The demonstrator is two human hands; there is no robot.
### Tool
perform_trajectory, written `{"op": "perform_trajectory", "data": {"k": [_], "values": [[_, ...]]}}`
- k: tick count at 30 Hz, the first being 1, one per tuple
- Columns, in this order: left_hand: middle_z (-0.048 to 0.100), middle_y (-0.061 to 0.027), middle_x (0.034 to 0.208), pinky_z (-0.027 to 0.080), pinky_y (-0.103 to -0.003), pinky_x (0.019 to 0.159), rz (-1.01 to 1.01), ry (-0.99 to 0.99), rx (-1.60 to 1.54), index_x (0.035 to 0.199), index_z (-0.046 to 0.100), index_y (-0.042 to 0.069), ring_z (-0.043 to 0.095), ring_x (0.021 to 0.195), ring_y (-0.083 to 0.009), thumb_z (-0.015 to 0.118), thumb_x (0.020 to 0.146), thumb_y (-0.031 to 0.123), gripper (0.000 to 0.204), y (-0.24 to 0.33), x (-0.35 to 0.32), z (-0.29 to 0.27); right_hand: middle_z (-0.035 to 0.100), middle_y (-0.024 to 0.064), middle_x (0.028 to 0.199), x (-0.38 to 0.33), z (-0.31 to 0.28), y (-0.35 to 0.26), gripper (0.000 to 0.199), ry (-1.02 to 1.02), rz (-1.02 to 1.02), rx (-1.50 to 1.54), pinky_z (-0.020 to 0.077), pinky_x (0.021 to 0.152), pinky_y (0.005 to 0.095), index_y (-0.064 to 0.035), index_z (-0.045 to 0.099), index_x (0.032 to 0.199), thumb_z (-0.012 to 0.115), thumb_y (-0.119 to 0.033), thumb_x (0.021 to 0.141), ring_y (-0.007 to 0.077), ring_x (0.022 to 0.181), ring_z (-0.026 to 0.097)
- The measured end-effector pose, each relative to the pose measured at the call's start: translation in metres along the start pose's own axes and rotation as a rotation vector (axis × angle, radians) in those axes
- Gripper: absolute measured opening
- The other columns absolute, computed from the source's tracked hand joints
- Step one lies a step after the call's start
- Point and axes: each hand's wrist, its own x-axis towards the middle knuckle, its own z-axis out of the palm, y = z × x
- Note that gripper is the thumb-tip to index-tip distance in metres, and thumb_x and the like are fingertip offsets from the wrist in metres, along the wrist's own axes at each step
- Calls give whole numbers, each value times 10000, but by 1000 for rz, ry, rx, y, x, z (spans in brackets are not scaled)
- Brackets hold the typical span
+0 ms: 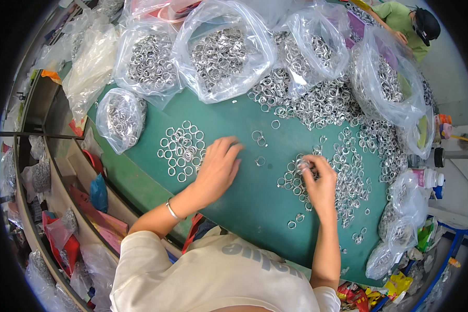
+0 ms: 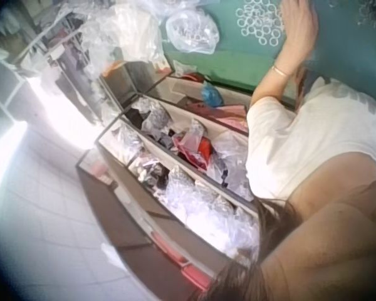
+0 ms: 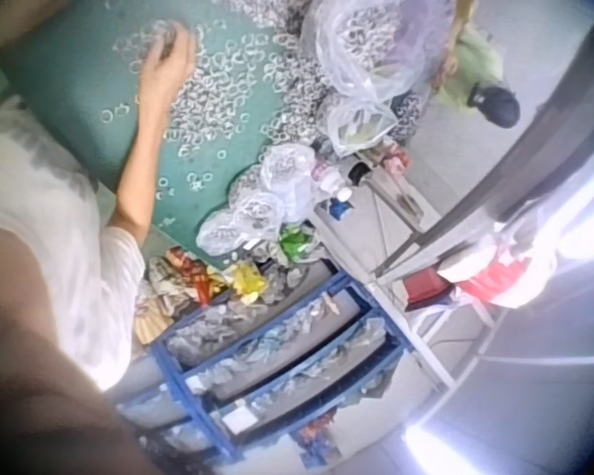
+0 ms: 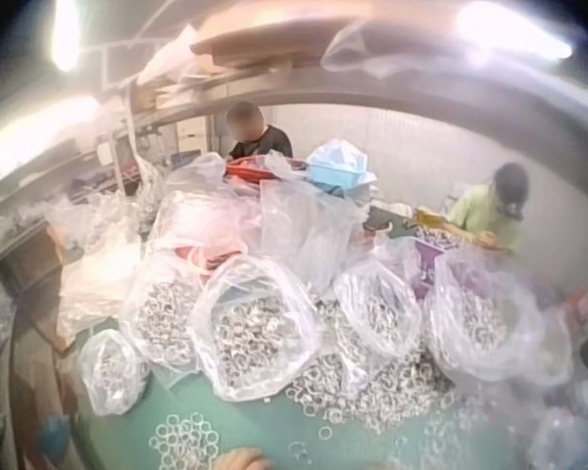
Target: The person sorts small metal rings on a work surface by hand, picking them up from a large pile and organizing them into separate groups or placing them into plastic bags.
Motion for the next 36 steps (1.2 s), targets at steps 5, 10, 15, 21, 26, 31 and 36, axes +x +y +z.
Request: {"op": "perform_trajectory", "data": {"k": [5,10,15,21,26,31,36], "values": [[484,-151,1162,412,-401,900,118,-86,11,1223,500,15,478,1041,-335,690,757,64,505,5,41,23,635,19,813,1,-32,28,248,-67,256,394,457,676,226,-28,651,1112,493,2,924,86,741,561],[484,-144,1094,424,-394,876,222,-347,-8,1194,526,9,485,1005,-319,698,752,70,478,18,35,29,506,109,1272,-13,-51,14,470,-146,34,-97,372,968,362,-93,554,1258,639,-19,802,248,1157,468],[484,-123,1051,478,-371,790,269,-369,-127,1137,569,29,534,943,-290,656,775,5,373,15,22,42,369,119,1409,-46,-23,6,710,-207,-48,-520,207,1082,527,-147,502,1317,795,-213,673,380,1339,271],[468,-114,1206,460,-390,819,156,-278,-406,1211,549,86,511,1042,-286,684,770,31,464,48,47,59,586,81,1041,-27,-25,42,313,113,-210,-370,377,888,405,-85,664,1022,745,-108,720,275,1014,533],[408,-96,1331,424,-382,852,464,-221,137,1287,507,132,452,1140,-300,747,717,103,619,69,44,66,633,116,943,-16,-48,48,176,304,-88,-98,481,769,337,-5,667,941,692,5,767,262,852,616],[472,-96,1233,421,-376,841,498,-253,131,1170,568,117,474,1084,-288,705,729,63,465,46,48,86,611,134,987,-36,-76,55,232,362,26,-346,446,852,384,0,613,1007,660,10,780,310,937,578],[497,-98,1156,404,-405,827,271,-79,-63,1040,610,95,475,1046,-280,668,743,33,309,44,56,83,584,121,1034,-52,-59,30,272,280,-109,-404,404,881,400,-20,606,984,704,-37,731,299,1009,532]]}}
